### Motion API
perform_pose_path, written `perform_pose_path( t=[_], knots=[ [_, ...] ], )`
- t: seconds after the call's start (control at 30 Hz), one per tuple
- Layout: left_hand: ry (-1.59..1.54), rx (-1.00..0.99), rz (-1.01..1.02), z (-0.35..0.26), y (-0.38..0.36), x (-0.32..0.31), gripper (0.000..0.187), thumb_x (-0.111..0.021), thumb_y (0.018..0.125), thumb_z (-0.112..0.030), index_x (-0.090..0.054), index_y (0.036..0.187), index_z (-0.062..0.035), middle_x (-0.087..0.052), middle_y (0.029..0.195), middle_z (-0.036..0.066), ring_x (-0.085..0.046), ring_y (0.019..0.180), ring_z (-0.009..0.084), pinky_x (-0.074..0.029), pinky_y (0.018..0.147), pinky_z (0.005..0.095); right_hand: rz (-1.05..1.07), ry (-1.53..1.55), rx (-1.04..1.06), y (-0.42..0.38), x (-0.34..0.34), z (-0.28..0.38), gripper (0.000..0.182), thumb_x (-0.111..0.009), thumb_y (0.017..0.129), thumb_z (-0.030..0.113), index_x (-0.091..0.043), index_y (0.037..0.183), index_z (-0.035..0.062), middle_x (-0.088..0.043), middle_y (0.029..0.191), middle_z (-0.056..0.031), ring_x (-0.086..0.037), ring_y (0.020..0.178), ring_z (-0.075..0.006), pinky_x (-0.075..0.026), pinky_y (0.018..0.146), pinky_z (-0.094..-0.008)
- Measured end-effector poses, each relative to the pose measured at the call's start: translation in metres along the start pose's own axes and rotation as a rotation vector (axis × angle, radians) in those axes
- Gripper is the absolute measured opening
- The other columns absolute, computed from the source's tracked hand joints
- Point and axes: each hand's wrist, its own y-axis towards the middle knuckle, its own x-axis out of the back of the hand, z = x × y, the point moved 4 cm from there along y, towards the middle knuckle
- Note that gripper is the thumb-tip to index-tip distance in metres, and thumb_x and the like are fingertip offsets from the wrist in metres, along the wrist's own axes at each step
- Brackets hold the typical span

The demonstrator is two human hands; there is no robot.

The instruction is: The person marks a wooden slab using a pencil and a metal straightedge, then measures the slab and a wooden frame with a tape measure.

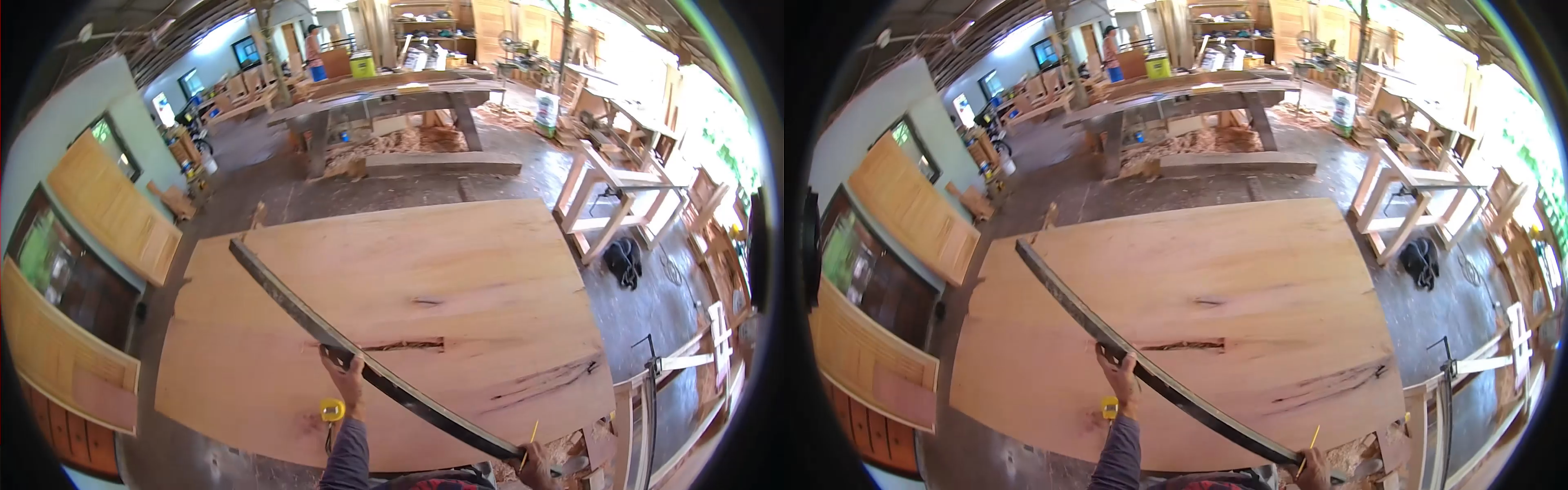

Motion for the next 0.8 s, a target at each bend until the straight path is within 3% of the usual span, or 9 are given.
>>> perform_pose_path(
  t=[0.07, 0.13, 0.2, 0.37, 0.43, 0.57, 0.67, 0.73, 0.8],
  knots=[
    [-0.114, 0.023, -0.016, -0.020, 0.010, 0.040, 0.088, -0.067, 0.084, 0.006, -0.016, 0.155, -0.0009, -0.045, 0.137, 0.011, -0.051, 0.117, 0.0200, -0.046, 0.102, 0.0319, -0.091, -0.202, 0.285, 0.011, 0.001, 0.029, 0.049, -0.089, 0.072, 0.032, -0.059, 0.101, 0.0044, -0.061, 0.086, -0.0142, -0.065, 0.082, -0.0349, -0.051, 0.070, -0.0468],
    [-0.156, 0.056, -0.060, -0.034, 0.019, 0.069, 0.085, -0.064, 0.084, 0.009, -0.018, 0.155, -0.0015, -0.048, 0.134, 0.010, -0.055, 0.112, 0.0205, -0.051, 0.097, 0.0353, -0.138, -0.225, 0.344, 0.012, 0.006, 0.089, 0.037, -0.082, 0.083, 0.032, -0.059, 0.094, 0.0054, -0.062, 0.078, -0.0139, -0.064, 0.070, -0.0375, -0.051, 0.061, -0.0445],
    [-0.167, 0.145, -0.073, -0.037, 0.027, 0.112, 0.082, -0.061, 0.084, 0.013, -0.022, 0.154, -0.0034, -0.050, 0.132, 0.010, -0.058, 0.110, 0.0231, -0.054, 0.099, 0.0397, -0.120, -0.221, 0.336, 0.006, -0.025, 0.081, 0.048, -0.088, 0.073, 0.034, -0.060, 0.099, 0.0050, -0.062, 0.085, -0.0149, -0.064, 0.071, -0.0369, -0.051, 0.064, -0.0459],
    [-0.177, 0.210, 0.035, -0.056, 0.062, 0.207, 0.076, -0.068, 0.082, 0.004, -0.034, 0.149, -0.0065, -0.059, 0.119, 0.007, -0.063, 0.106, 0.0199, -0.059, 0.088, 0.0367, -0.217, -0.313, 0.390, -0.028, -0.063, 0.174, 0.037, -0.082, 0.074, 0.019, -0.060, 0.101, 0.0068, -0.063, 0.090, -0.0142, -0.062, 0.086, -0.0361, -0.049, 0.079, -0.0483],
    [-0.190, 0.322, -0.013, -0.100, 0.059, 0.235, 0.072, -0.069, 0.081, 0.001, -0.039, 0.146, -0.0078, -0.061, 0.114, 0.006, -0.064, 0.103, 0.0197, -0.060, 0.084, 0.0358, -0.260, -0.365, 0.412, -0.036, -0.070, 0.204, 0.041, -0.083, 0.074, 0.019, -0.059, 0.104, 0.0068, -0.062, 0.092, -0.0145, -0.061, 0.088, -0.0366, -0.048, 0.079, -0.0482],
    [-0.250, 0.358, -0.024, -0.097, 0.065, 0.293, 0.068, -0.071, 0.079, 0.000, -0.043, 0.141, -0.0086, -0.061, 0.114, 0.006, -0.065, 0.100, 0.0206, -0.061, 0.083, 0.0362, -0.338, -0.428, 0.526, -0.026, -0.089, 0.239, 0.049, -0.087, 0.072, 0.026, -0.056, 0.105, 0.0079, -0.060, 0.091, -0.0134, -0.058, 0.085, -0.0362, -0.045, 0.078, -0.0473],
    [-0.194, 0.333, -0.106, -0.116, 0.053, 0.328, 0.090, -0.075, 0.083, -0.005, -0.022, 0.156, -0.0086, -0.057, 0.126, 0.010, -0.061, 0.110, 0.0225, -0.058, 0.084, 0.0376, -0.165, -0.353, 0.584, 0.001, -0.117, 0.236, 0.043, -0.087, 0.073, 0.029, -0.058, 0.096, 0.0087, -0.061, 0.083, -0.0094, -0.059, 0.078, -0.0331, -0.043, 0.072, -0.0452],
    [-0.141, 0.282, -0.208, -0.128, 0.044, 0.359, 0.090, -0.074, 0.086, -0.006, -0.020, 0.157, -0.0064, -0.057, 0.126, 0.010, -0.059, 0.111, 0.0226, -0.058, 0.085, 0.0373, 0.039, -0.298, 0.622, 0.016, -0.141, 0.227, 0.052, -0.088, 0.071, 0.033, -0.058, 0.103, 0.0059, -0.062, 0.095, -0.0144, -0.061, 0.082, -0.0348, -0.044, 0.075, -0.0474],
    [-0.156, 0.252, -0.309, -0.135, 0.041, 0.395, 0.077, -0.072, 0.087, -0.005, -0.031, 0.152, -0.0047, -0.060, 0.122, 0.007, -0.061, 0.111, 0.0207, -0.056, 0.089, 0.0380, 0.069, -0.267, 0.693, 0.029, -0.175, 0.239, 0.045, -0.086, 0.072, 0.033, -0.060, 0.097, 0.0064, -0.062, 0.084, -0.0126, -0.061, 0.076, -0.0356, -0.045, 0.069, -0.0475]
  ],
)
